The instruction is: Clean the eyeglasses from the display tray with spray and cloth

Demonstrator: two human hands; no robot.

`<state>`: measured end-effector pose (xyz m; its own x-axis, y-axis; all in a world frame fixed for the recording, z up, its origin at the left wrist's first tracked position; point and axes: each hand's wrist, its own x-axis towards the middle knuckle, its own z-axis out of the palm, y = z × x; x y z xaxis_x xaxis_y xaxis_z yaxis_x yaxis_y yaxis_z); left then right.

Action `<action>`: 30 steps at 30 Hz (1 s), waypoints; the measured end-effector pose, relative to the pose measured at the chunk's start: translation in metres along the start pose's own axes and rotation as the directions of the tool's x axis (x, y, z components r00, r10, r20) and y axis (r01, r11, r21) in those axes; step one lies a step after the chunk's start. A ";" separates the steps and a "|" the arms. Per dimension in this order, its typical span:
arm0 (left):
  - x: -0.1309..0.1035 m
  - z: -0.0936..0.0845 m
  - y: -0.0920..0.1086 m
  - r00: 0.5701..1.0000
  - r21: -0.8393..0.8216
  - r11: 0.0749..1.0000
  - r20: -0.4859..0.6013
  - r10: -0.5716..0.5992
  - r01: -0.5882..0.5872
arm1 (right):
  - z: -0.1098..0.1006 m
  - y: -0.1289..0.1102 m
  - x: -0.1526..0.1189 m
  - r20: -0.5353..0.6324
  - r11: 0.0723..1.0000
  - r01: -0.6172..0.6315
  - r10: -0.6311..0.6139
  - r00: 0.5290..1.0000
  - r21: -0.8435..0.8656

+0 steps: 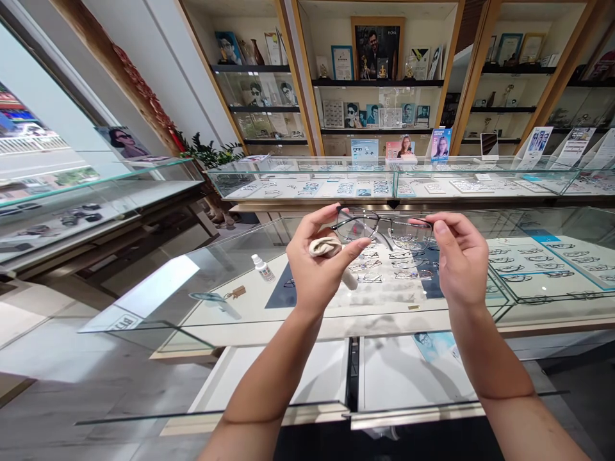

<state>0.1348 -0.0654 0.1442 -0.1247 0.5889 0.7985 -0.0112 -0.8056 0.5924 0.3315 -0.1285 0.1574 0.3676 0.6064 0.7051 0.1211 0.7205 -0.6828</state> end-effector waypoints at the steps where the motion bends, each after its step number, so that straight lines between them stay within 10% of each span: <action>1: 0.000 0.000 0.000 1.000 -0.025 0.999 0.004 -0.025 0.025 | 0.000 0.000 0.000 0.003 1.000 -0.013 0.013 1.000 -0.003; 14: -0.005 0.001 -0.003 0.987 -0.181 0.971 -0.009 -0.162 0.158 | -0.001 0.000 0.005 0.051 0.984 -0.175 0.173 0.984 0.025; 30: -0.008 0.007 -0.006 0.992 -0.070 0.997 -0.122 0.014 -0.023 | 0.000 0.002 0.000 0.203 0.981 -0.190 0.178 0.963 0.039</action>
<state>0.1431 -0.0655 0.1349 -0.2449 0.5651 0.7879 -0.0777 -0.8214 0.5650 0.3316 -0.1265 0.1562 0.1883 0.7803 0.5963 0.0127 0.6052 -0.7960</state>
